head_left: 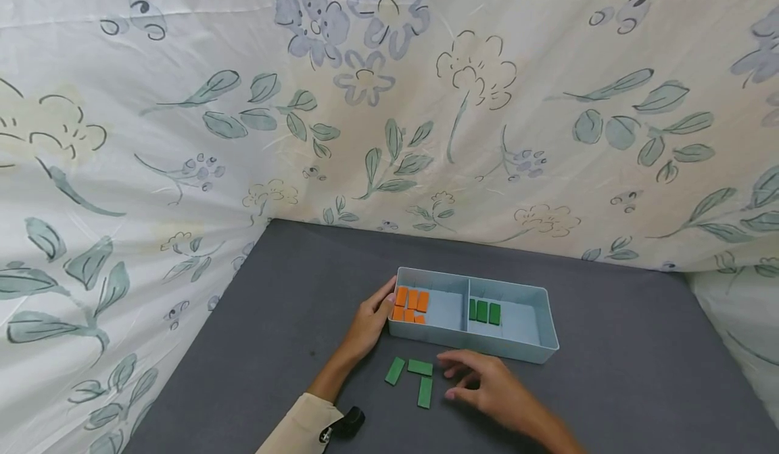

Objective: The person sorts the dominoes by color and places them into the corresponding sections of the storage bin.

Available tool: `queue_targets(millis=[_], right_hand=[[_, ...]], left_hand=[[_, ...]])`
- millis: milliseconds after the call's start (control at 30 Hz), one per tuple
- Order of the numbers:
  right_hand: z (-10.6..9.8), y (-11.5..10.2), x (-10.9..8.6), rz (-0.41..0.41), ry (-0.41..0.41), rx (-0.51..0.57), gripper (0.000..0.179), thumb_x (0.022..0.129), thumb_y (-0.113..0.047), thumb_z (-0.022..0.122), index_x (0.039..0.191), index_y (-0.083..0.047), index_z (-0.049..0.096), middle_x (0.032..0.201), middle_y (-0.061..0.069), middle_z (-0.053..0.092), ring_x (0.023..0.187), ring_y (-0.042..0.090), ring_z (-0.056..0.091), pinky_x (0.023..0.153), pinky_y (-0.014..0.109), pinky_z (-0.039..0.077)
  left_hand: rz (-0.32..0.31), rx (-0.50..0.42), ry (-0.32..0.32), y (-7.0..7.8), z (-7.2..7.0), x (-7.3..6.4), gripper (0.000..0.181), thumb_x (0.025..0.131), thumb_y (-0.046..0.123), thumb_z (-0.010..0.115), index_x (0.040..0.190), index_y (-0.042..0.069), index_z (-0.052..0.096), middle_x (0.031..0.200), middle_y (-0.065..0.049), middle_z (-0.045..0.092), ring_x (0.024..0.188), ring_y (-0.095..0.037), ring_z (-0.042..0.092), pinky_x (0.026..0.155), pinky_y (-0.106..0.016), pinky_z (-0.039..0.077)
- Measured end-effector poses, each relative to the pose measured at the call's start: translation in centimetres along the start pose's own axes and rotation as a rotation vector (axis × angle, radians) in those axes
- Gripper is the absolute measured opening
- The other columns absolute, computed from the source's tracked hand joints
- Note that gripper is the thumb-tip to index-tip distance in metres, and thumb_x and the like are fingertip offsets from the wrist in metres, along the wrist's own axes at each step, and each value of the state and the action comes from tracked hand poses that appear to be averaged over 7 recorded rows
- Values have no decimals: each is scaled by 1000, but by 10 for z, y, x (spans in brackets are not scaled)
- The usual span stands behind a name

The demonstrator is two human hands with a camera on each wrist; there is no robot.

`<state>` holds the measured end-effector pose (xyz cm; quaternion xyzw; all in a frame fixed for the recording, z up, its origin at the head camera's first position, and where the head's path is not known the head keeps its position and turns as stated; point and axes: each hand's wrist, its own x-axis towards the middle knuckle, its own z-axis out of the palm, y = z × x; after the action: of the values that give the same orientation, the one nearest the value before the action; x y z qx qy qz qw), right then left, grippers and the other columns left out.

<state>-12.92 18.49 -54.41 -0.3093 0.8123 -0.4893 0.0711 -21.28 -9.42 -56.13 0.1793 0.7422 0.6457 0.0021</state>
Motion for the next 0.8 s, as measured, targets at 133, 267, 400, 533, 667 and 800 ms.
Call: queue_targets(millis=[133,267,400,533,667,800], right_hand=[[3,0,1,-4,-33,-16,54,90,-23,87,138,-8,68,127,9,73,106,20,72,82,31,62],[6,2,2,6,-50,-32,54,89,-24,88,138,-10,68,123,6,74,106,18,70,80,29,61],[9,1,3,13,-62,-37,53,90,-24,88,137,-11,69,120,4,75,103,15,68,76,27,58],[11,-2,5,10,-60,-54,54,89,-25,88,137,-12,68,120,2,75,101,13,66,73,25,56],[12,-4,7,32,-69,-71,55,89,-28,88,138,-13,68,123,1,74,103,13,65,73,25,55],[15,-5,10,62,-79,-117,57,89,-32,88,139,-16,68,128,0,72,107,13,62,77,26,54]], left_hand=[[-3,-1,4,1,0,-1,56,117,30,44,167,8,32,172,-7,34,160,-24,29,128,-48,28],[-1,-8,3,2,0,-1,55,117,30,44,167,9,32,172,-6,34,160,-23,30,128,-46,29],[4,-4,2,2,0,-1,55,117,29,44,167,11,33,172,-6,34,160,-23,30,128,-46,29],[1,-2,6,2,0,-1,54,117,29,44,167,13,34,171,-6,35,159,-23,30,128,-46,29],[-1,-3,5,2,0,0,53,117,29,44,167,13,35,171,-7,35,159,-23,31,128,-47,29],[-3,-6,5,1,0,0,53,117,28,43,167,11,34,172,-8,34,159,-24,30,128,-48,28]])
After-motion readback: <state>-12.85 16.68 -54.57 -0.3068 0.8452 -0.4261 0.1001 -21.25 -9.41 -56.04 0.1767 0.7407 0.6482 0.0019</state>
